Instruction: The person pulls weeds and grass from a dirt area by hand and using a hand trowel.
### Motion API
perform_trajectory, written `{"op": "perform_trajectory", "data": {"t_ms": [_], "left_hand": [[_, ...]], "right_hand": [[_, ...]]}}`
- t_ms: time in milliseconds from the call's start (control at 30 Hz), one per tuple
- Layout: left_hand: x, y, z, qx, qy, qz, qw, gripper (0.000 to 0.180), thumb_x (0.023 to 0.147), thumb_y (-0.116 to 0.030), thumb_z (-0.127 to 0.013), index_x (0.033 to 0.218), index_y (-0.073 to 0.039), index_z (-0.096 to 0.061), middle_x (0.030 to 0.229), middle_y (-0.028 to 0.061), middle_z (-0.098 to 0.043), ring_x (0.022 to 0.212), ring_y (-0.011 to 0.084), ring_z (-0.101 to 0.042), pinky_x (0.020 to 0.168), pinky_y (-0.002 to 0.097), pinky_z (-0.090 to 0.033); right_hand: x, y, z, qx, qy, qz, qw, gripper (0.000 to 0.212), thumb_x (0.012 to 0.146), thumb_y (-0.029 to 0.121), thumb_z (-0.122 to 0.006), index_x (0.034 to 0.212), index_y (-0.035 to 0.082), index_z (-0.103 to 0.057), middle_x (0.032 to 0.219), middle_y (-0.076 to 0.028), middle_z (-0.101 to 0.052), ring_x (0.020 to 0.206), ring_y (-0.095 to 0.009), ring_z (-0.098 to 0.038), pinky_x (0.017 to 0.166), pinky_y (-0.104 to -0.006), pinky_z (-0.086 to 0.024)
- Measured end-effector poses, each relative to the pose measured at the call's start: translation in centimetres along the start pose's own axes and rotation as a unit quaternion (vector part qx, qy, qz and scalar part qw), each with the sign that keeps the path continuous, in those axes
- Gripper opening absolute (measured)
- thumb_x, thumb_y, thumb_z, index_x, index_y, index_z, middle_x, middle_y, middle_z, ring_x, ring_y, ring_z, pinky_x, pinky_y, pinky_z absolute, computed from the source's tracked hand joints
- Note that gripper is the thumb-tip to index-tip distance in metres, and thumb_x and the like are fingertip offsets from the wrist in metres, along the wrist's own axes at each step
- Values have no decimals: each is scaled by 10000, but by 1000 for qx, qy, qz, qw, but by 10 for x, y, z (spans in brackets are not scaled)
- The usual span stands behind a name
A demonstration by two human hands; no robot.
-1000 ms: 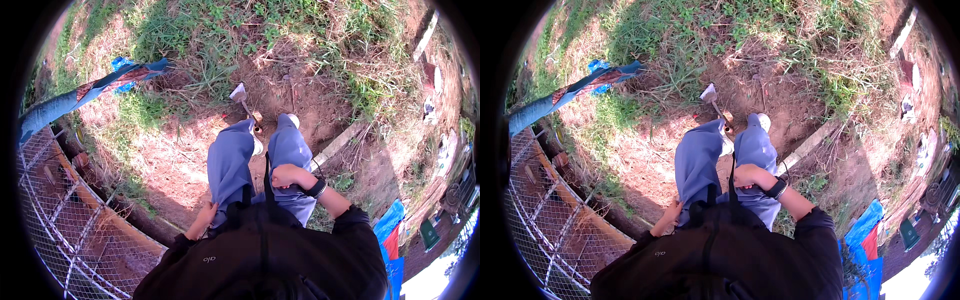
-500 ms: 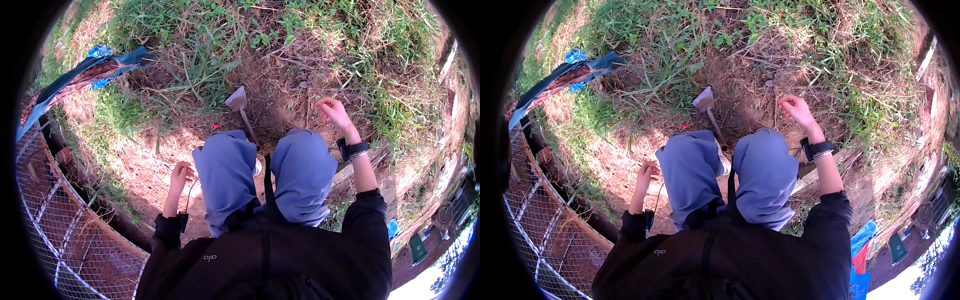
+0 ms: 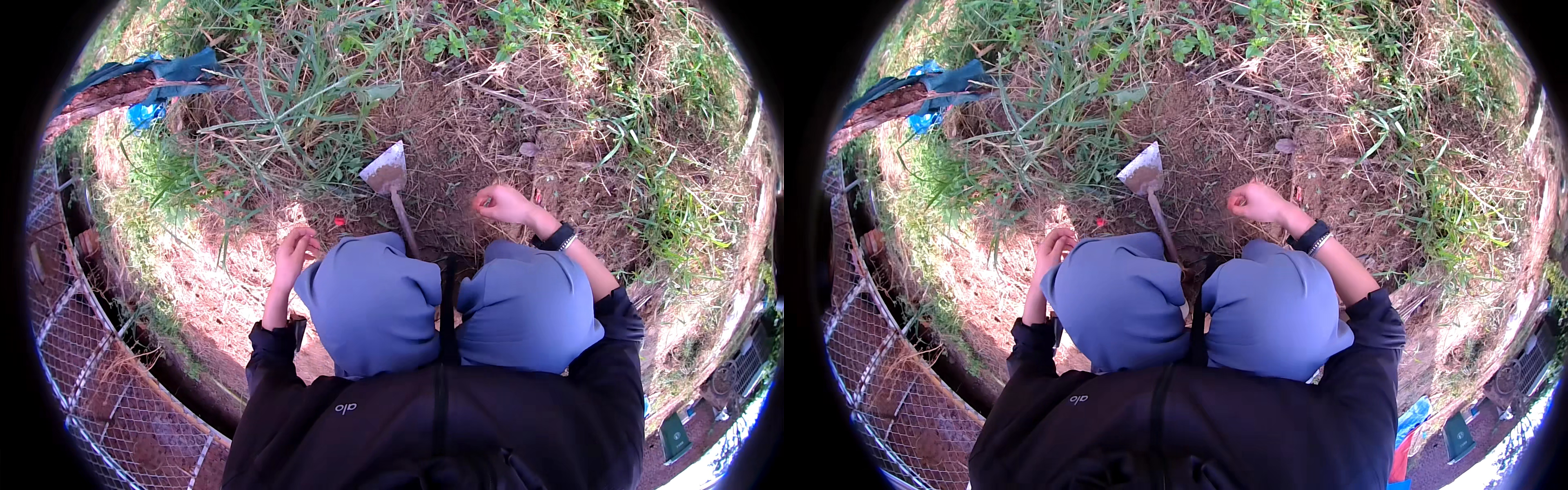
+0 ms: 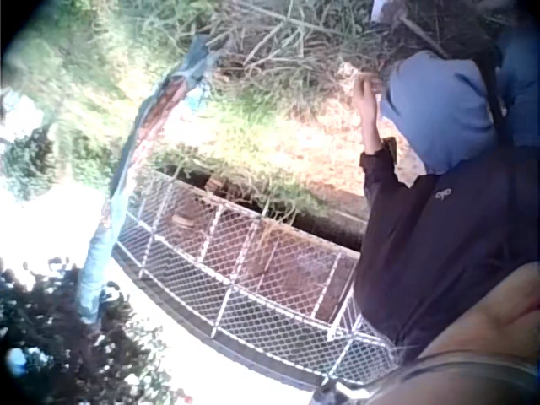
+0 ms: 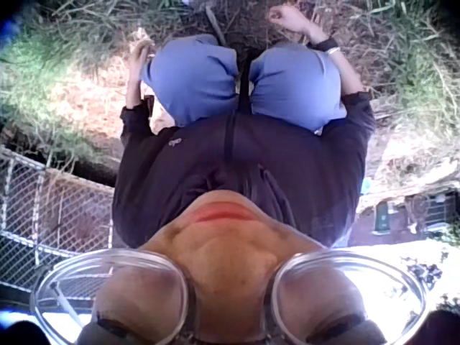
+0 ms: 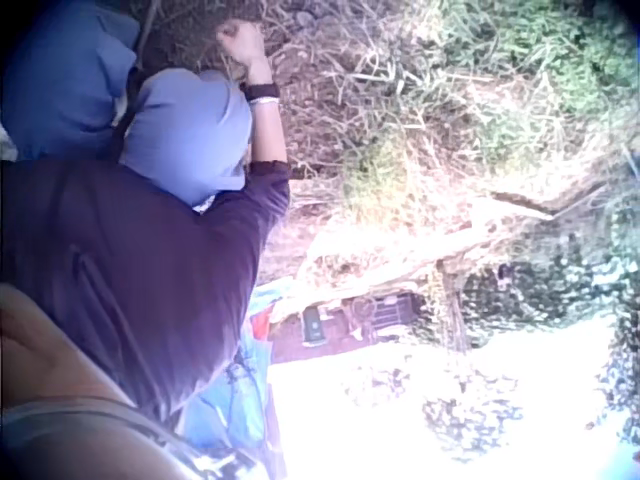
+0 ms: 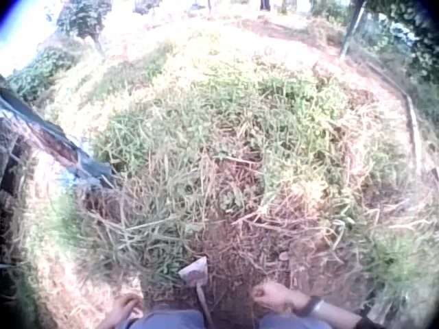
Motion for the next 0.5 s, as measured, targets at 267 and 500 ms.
{"op": "perform_trajectory", "data": {"t_ms": [267, 500], "left_hand": [[24, -12, -26, 89, -33, -170, 981, 150, 903, -58, -477, 1023, -28, -561, 820, 35, -611, 740, 87, -566, 664, 219, -457], [38, -56, -52, 100, -57, -246, 962, 139, 902, -80, -499, 999, -25, -582, 769, 23, -615, 704, 70, -558, 633, 205, -452]], "right_hand": [[36, 14, -76, -30, 91, 7, 995, 262, 727, 217, -610, 948, 77, -622, 806, -83, -663, 768, -243, -643, 695, -354, -507], [40, 57, -97, 11, 23, 80, 996, 170, 736, 232, -613, 828, 90, -630, 683, -70, -632, 651, -247, -627, 592, -364, -488]]}}
Point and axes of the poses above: each hand's wrist, its own x-axis towards the middle knuckle, its own z-axis out of the back of the hand, y = z × x, the point moved 4 cm from there along x, towards the middle knuckle
